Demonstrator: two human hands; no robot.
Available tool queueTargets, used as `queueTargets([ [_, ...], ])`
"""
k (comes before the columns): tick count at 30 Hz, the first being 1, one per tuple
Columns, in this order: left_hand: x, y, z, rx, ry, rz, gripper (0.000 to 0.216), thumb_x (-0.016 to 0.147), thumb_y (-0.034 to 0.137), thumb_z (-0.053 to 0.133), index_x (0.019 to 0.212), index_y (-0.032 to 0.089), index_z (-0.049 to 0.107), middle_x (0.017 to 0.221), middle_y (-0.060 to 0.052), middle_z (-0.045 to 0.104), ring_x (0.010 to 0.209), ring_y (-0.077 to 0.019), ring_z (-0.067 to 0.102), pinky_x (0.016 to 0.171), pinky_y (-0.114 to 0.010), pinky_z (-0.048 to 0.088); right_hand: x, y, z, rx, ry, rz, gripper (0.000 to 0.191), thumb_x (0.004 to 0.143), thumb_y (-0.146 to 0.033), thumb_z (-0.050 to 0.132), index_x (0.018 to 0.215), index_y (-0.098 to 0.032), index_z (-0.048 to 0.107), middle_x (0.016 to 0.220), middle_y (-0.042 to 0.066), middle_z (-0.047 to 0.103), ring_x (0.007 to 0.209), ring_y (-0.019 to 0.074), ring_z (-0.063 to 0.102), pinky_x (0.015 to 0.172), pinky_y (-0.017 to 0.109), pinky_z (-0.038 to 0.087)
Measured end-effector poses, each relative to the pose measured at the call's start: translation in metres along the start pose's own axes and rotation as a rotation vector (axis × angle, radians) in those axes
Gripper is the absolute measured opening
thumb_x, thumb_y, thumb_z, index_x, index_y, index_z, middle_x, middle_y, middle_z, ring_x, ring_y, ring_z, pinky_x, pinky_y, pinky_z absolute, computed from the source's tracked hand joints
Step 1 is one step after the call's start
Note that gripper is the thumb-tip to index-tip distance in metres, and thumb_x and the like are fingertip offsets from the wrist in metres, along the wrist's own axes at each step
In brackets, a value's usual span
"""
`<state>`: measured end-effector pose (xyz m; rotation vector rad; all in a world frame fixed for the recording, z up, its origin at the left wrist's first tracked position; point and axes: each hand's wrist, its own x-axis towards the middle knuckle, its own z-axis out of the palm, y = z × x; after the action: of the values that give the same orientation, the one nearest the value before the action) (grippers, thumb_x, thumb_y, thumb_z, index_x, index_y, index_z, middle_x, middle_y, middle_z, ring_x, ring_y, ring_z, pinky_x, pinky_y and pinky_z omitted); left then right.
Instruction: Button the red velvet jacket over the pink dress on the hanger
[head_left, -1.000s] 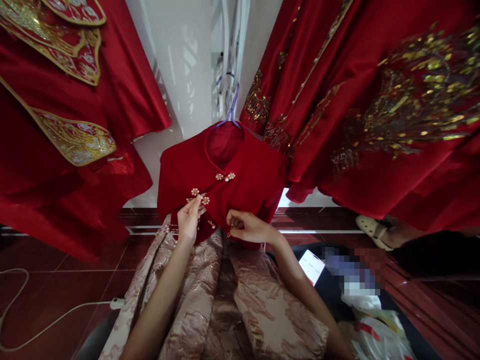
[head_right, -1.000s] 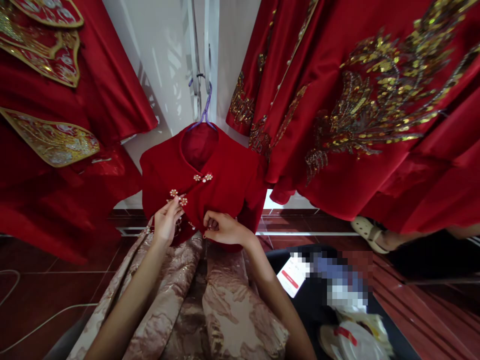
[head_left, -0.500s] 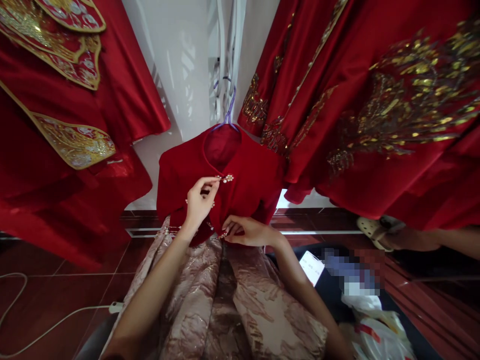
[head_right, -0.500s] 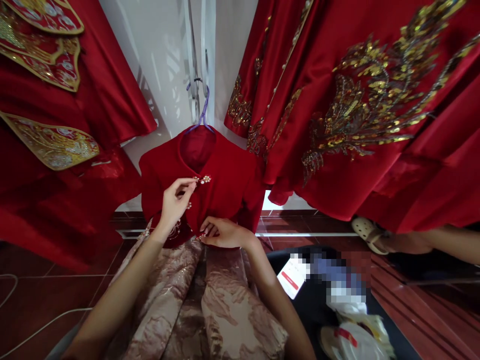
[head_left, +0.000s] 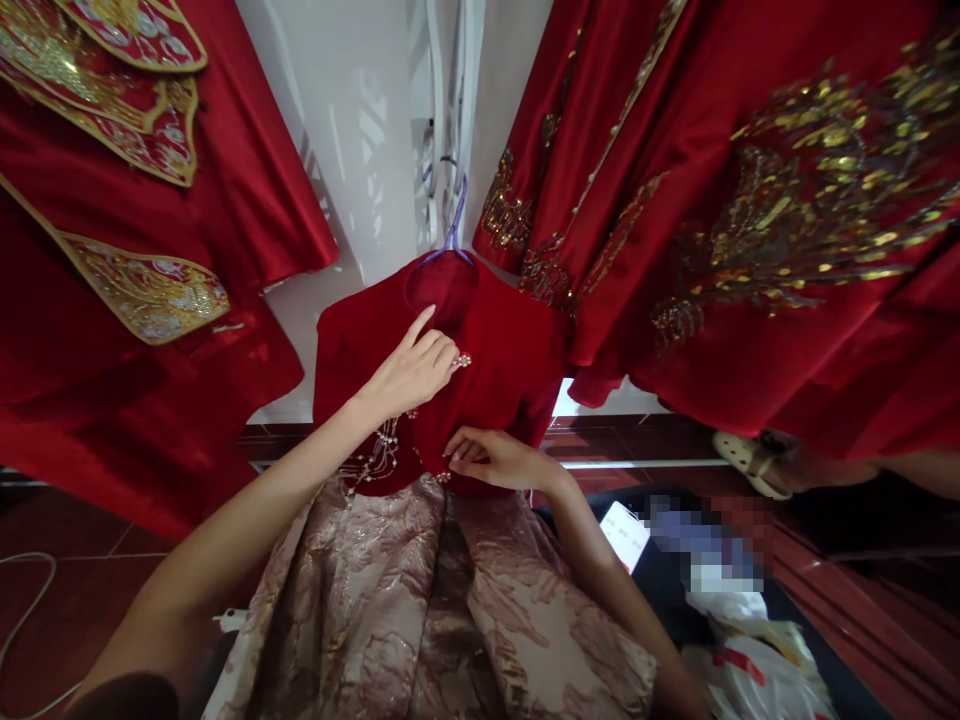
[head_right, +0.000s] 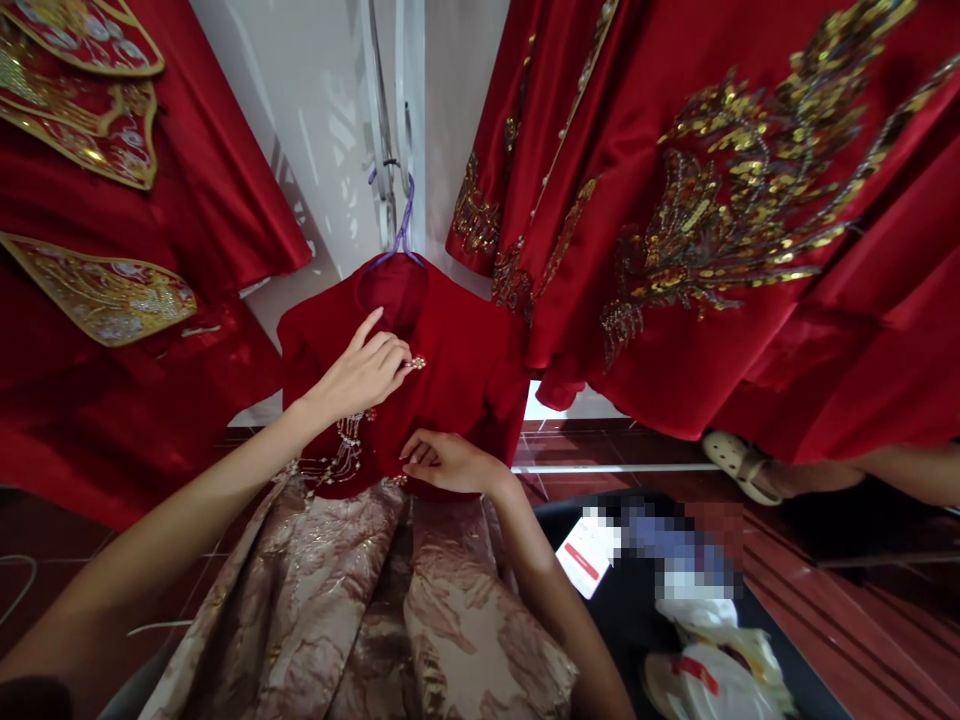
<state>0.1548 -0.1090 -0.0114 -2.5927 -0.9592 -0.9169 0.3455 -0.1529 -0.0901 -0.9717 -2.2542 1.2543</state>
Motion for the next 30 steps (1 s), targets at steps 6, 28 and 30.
queueTargets([
  [6, -0.006, -0.02, 0.008, -0.153, 0.04, 0.008, 0.018, 0.089, 0.021, 0.042, 0.081, 0.022, 0.059, 0.084, -0.002, 0.064, 0.087, -0.0168, 0.058, 0.115, -0.05, 0.021, -0.002, -0.009, -0.003, -0.039, 0.102, -0.005, 0.019, 0.082, -0.032, 0.06, 0.094, -0.018, 0.062, 0.079, 0.003, 0.065, 0.073, 0.0121, 0.06, 0.068, 0.027, 0.051],
  [28, -0.027, -0.081, -0.025, 0.206, 0.264, -0.672, 0.061, 0.074, 0.01, 0.05, 0.135, 0.015, 0.042, 0.137, -0.018, 0.046, 0.126, -0.0344, 0.044, 0.104, -0.053, 0.033, 0.056, -0.024, -0.062, -0.659, 1.159, 0.112, 0.076, 0.088, -0.064, 0.032, 0.13, -0.001, 0.038, 0.124, 0.031, 0.05, 0.122, 0.0378, 0.046, 0.1, 0.052, 0.036],
  [30, -0.03, -0.096, -0.029, 0.176, 0.232, -0.735, 0.052, 0.073, 0.01, 0.051, 0.124, 0.017, 0.053, 0.124, -0.015, 0.057, 0.114, -0.0328, 0.054, 0.097, -0.048, 0.041, 0.047, -0.022, -0.082, -0.708, 1.131, 0.22, 0.072, 0.089, -0.063, 0.028, 0.122, -0.002, 0.046, 0.111, 0.03, 0.058, 0.109, 0.0374, 0.056, 0.092, 0.052, 0.041],
])
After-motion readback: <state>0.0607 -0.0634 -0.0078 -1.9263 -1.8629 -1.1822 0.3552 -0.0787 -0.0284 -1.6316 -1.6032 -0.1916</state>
